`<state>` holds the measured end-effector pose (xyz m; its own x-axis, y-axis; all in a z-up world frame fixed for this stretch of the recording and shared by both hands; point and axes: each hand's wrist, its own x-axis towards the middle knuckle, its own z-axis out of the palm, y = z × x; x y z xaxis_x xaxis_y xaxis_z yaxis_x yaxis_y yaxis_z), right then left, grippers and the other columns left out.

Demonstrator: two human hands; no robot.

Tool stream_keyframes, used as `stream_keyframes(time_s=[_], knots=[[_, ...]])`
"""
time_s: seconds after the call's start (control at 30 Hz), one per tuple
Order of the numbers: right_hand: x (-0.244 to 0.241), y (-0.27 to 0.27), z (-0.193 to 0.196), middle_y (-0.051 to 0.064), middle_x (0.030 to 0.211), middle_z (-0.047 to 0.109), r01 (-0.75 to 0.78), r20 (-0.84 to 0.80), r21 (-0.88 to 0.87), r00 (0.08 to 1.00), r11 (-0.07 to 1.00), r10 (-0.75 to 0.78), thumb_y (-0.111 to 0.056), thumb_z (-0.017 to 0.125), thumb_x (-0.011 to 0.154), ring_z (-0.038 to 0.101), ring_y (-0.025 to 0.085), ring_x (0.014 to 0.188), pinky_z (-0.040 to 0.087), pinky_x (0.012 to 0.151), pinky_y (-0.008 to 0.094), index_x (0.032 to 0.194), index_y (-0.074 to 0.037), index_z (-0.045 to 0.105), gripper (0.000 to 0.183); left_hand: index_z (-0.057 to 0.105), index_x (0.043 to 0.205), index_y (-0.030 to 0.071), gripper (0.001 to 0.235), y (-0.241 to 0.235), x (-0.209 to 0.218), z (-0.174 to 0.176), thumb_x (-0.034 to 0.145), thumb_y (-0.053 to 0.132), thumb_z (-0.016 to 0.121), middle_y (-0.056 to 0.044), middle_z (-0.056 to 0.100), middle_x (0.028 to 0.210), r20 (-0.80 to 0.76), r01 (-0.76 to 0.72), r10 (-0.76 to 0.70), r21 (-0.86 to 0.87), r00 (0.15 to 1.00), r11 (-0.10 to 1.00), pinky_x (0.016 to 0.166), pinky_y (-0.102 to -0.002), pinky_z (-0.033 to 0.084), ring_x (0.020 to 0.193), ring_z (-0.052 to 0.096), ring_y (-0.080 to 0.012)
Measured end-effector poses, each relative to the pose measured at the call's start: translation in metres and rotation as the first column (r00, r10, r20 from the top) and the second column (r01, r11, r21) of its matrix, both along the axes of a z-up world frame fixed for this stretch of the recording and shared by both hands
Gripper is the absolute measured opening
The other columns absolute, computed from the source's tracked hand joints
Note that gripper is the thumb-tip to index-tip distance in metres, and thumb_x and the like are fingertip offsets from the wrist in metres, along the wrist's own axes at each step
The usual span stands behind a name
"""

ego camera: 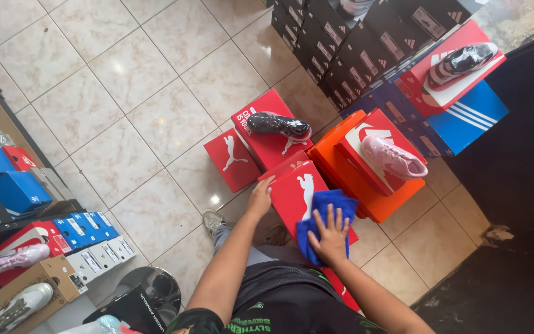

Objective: Cleaning and organizing shoe boxes in a storage area using a cloth.

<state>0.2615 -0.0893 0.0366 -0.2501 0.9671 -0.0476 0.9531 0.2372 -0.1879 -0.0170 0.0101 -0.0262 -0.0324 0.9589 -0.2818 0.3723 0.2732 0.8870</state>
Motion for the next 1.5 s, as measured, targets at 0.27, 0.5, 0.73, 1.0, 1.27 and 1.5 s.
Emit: stream_keyframes(time_s=[0.27, 0.5, 0.73, 1.0, 1.27, 1.5], knots=[[0.029, -0.032, -0.005, 0.021, 0.170, 0.019, 0.108, 0.094, -0.052, 0.990, 0.993, -0.103, -0.055, 0.061, 0.086, 0.013, 0.048, 0.155, 0.009, 0.119, 0.067, 0.160, -0.032, 0.036, 0.082, 0.025, 0.164, 0.025, 0.092, 0.011, 0.035, 0.042, 0.090, 0.053, 0.072, -0.017, 0.042, 0.154, -0.434, 0.336, -0.398, -0.216, 0.808, 0.917, 0.106, -0.062, 0.048, 0.141, 0.041, -0.0419], [0.045, -0.035, 0.001, 0.011, 0.172, 0.020, 0.032, 0.044, -0.029, 0.999, 0.999, -0.031, -0.057, 0.061, 0.084, 0.013, 0.039, 0.157, 0.009, 0.123, 0.058, 0.154, -0.038, 0.043, 0.075, 0.022, 0.165, 0.028, 0.090, 0.010, 0.035, 0.039, 0.092, 0.050, 0.071, -0.012, 0.038, 0.155, -0.410, 0.339, -0.424, -0.265, 0.808, 0.903, 0.106, -0.065, 0.045, 0.140, 0.039, -0.0392], [0.027, -0.009, 0.001, 0.004, 0.169, 0.027, -0.186, -0.001, 0.033, 0.982, 0.982, 0.187, -0.060, 0.059, 0.084, 0.020, 0.031, 0.155, 0.007, 0.123, 0.053, 0.151, -0.044, 0.044, 0.071, 0.021, 0.164, 0.040, 0.087, 0.011, 0.035, 0.038, 0.092, 0.053, 0.069, -0.009, 0.040, 0.152, -0.441, 0.356, -0.449, -0.280, 0.777, 0.891, 0.101, -0.059, 0.050, 0.137, 0.043, -0.0379], [-0.034, 0.136, -0.002, 0.016, 0.141, 0.055, 0.250, -0.116, -0.217, 0.953, 0.944, -0.279, -0.060, 0.069, 0.084, 0.058, 0.039, 0.125, 0.048, 0.097, 0.053, 0.157, -0.028, 0.040, 0.084, 0.025, 0.164, 0.036, 0.090, 0.003, 0.028, 0.031, 0.089, 0.047, 0.074, -0.012, 0.043, 0.147, -0.395, 0.326, -0.389, -0.219, 0.833, 0.920, 0.101, -0.056, 0.054, 0.136, 0.044, -0.0424], [0.039, 0.150, -0.023, 0.019, 0.135, 0.068, 0.170, -0.139, -0.880, 0.801, 0.444, -0.583, -0.080, 0.073, 0.070, 0.063, 0.040, 0.126, 0.052, 0.104, 0.051, 0.141, -0.027, 0.065, 0.089, 0.022, 0.164, 0.035, 0.090, 0.002, 0.023, 0.046, 0.091, 0.047, 0.072, -0.013, 0.042, 0.149, -0.353, 0.283, -0.355, -0.241, 0.866, 0.928, 0.101, -0.057, 0.054, 0.137, 0.042, -0.0437], [-0.008, 0.185, 0.013, 0.034, 0.137, 0.060, 0.111, -0.167, -0.922, 0.750, 0.370, -0.640, -0.056, 0.081, 0.073, 0.059, 0.048, 0.127, 0.052, 0.101, 0.054, 0.148, -0.014, 0.058, 0.089, 0.024, 0.164, 0.034, 0.088, 0.000, 0.028, 0.034, 0.092, 0.046, 0.072, -0.014, 0.043, 0.146, -0.355, 0.289, -0.356, -0.229, 0.864, 0.929, 0.100, -0.053, 0.056, 0.134, 0.044, -0.0431]])
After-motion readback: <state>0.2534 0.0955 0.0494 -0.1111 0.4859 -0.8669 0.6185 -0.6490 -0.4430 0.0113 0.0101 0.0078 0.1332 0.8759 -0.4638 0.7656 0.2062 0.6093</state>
